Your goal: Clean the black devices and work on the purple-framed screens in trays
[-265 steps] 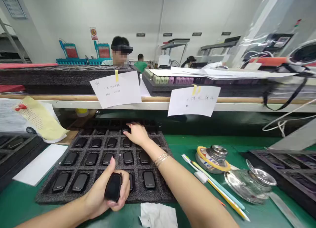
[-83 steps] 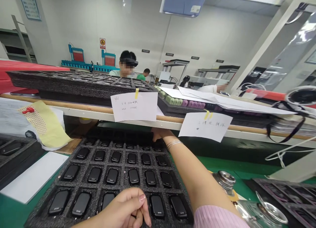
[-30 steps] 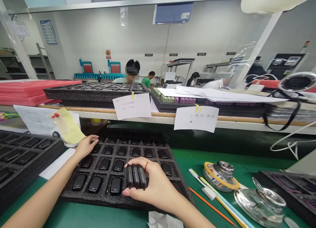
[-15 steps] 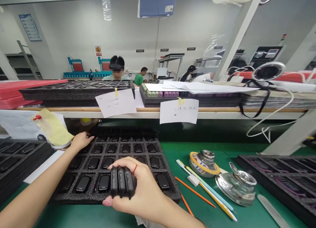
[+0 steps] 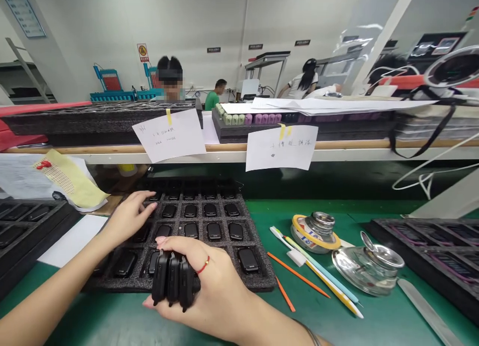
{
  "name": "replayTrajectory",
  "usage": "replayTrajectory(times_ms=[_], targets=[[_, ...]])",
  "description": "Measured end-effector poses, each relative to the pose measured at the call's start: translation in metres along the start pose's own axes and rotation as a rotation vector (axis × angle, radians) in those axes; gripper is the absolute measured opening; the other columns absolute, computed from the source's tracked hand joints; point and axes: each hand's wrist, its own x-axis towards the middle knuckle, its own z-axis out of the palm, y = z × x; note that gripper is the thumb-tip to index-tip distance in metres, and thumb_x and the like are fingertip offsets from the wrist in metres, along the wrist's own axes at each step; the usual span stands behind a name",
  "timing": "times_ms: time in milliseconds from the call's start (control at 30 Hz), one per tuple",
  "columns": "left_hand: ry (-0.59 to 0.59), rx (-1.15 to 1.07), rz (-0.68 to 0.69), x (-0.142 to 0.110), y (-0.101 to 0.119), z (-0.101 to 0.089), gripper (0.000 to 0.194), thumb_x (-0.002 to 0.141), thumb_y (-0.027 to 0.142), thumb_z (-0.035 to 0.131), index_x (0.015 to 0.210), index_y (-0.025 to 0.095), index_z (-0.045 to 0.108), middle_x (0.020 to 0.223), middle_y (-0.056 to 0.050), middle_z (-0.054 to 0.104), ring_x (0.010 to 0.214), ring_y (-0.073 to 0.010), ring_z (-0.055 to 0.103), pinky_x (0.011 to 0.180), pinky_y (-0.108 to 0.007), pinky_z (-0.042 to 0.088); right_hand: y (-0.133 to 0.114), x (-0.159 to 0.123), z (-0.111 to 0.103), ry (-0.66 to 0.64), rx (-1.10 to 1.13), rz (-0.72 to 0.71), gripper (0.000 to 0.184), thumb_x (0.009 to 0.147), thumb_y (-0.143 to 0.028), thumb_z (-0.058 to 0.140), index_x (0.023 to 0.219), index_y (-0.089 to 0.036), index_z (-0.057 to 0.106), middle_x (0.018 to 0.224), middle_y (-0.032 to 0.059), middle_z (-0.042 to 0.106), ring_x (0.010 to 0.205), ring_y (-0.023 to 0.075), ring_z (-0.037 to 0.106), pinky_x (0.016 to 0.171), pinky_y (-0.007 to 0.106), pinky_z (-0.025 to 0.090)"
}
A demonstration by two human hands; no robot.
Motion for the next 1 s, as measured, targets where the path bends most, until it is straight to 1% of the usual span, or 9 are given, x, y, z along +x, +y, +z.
replayTrajectory(times_ms=[100,167,200,267,367,533,733,833,1000], targets=[[-0.215,-0.336,0.116,-0.049,0.038,0.011,0.065,0.102,0.061,0.017,0.136,0.022,0.057,0.123,-0.011,0.068,0.098,-0.0215,0.069,0.085,-0.034,0.055,0.003,0.001,0.001,0.014,-0.008,0.043,0.069,0.071,-0.017,0.086,0.128,-0.027,0.048,0.124,0.0062,0.072,0.112,0.0169,0.072,0.098,0.022,0.056],[-0.597,-0.945,0.012,-0.079,0.058,0.017,0.079,0.095,0.075,0.021,0.131,0.017,0.061,0.108,-0.015,0.071,0.088,-0.0234,0.068,0.076,-0.034,0.053,0.006,0.001,0.002,0.011,-0.019,0.073,0.068,0.07,-0.017,0.085,0.126,-0.028,0.049,0.125,0.0062,0.072,0.112,0.0182,0.071,0.097,0.024,0.057],[-0.689,-1.119,-0.07,-0.09,0.064,0.019,0.077,0.091,0.078,0.033,0.127,0.018,0.063,0.1,-0.012,0.071,0.083,-0.0214,0.066,0.074,-0.033,0.052,0.008,0.001,0.003,0.007,-0.028,0.077,0.068,0.069,-0.017,0.085,0.126,-0.028,0.049,0.125,0.0062,0.072,0.112,0.019,0.072,0.098,0.026,0.057],[-0.67,-1.289,-0.198,-0.105,0.07,0.023,0.067,0.082,0.075,0.06,0.12,0.02,0.066,0.087,-0.004,0.066,0.074,-0.0141,0.059,0.073,-0.027,0.048,0.012,0.0,0.005,-0.007,-0.053,0.05,0.069,0.068,-0.018,0.086,0.126,-0.028,0.048,0.124,0.006,0.072,0.112,0.0215,0.072,0.108,0.036,0.052],[-0.568,-1.348,-0.297,-0.111,0.067,0.028,0.061,0.074,0.067,0.076,0.111,0.019,0.069,0.079,0.001,0.057,0.066,-0.0093,0.048,0.065,-0.022,0.042,0.015,-0.001,0.009,-0.04,-0.021,0.039,0.074,0.07,-0.022,0.088,0.13,-0.029,0.045,0.125,0.0063,0.071,0.116,0.0233,0.069,0.117,0.045,0.043],[-0.574,-1.384,-0.334,-0.109,0.062,0.03,0.059,0.074,0.067,0.076,0.103,0.016,0.07,0.072,0.003,0.05,0.061,-0.0085,0.041,0.058,-0.022,0.033,0.014,-0.001,0.011,-0.089,0.115,0.082,0.095,0.072,-0.021,0.088,0.147,-0.03,0.03,0.124,0.0048,0.071,0.118,0.0186,0.068,0.108,0.031,0.05],[-0.609,-1.461,-0.368,-0.11,0.068,0.026,0.052,0.073,0.063,0.079,0.093,0.016,0.07,0.076,0.001,0.056,0.065,-0.0091,0.046,0.058,-0.02,0.034,0.016,-0.004,0.014,-0.085,0.18,0.133,0.111,0.074,-0.019,0.087,0.158,-0.032,0.015,0.125,0.0046,0.071,0.12,0.0208,0.067,0.108,0.032,0.051],[-0.605,-1.502,-0.35,-0.11,0.068,0.028,0.046,0.078,0.061,0.077,0.096,0.018,0.073,0.084,-0.001,0.062,0.07,-0.0092,0.051,0.061,-0.019,0.038,0.021,-0.006,0.016,-0.082,0.216,0.21,0.117,0.07,-0.021,0.089,0.159,-0.032,0.014,0.126,0.0051,0.072,0.114,0.0221,0.07,0.102,0.033,0.055],[-0.579,-1.485,-0.314,-0.111,0.066,0.031,0.042,0.083,0.061,0.072,0.098,0.022,0.075,0.078,0.001,0.063,0.066,-0.0081,0.048,0.066,-0.018,0.043,0.025,-0.007,0.016,-0.106,0.221,0.229,0.119,0.071,-0.021,0.089,0.16,-0.033,0.011,0.128,0.0059,0.071,0.113,0.0212,0.071,0.1,0.032,0.056]])
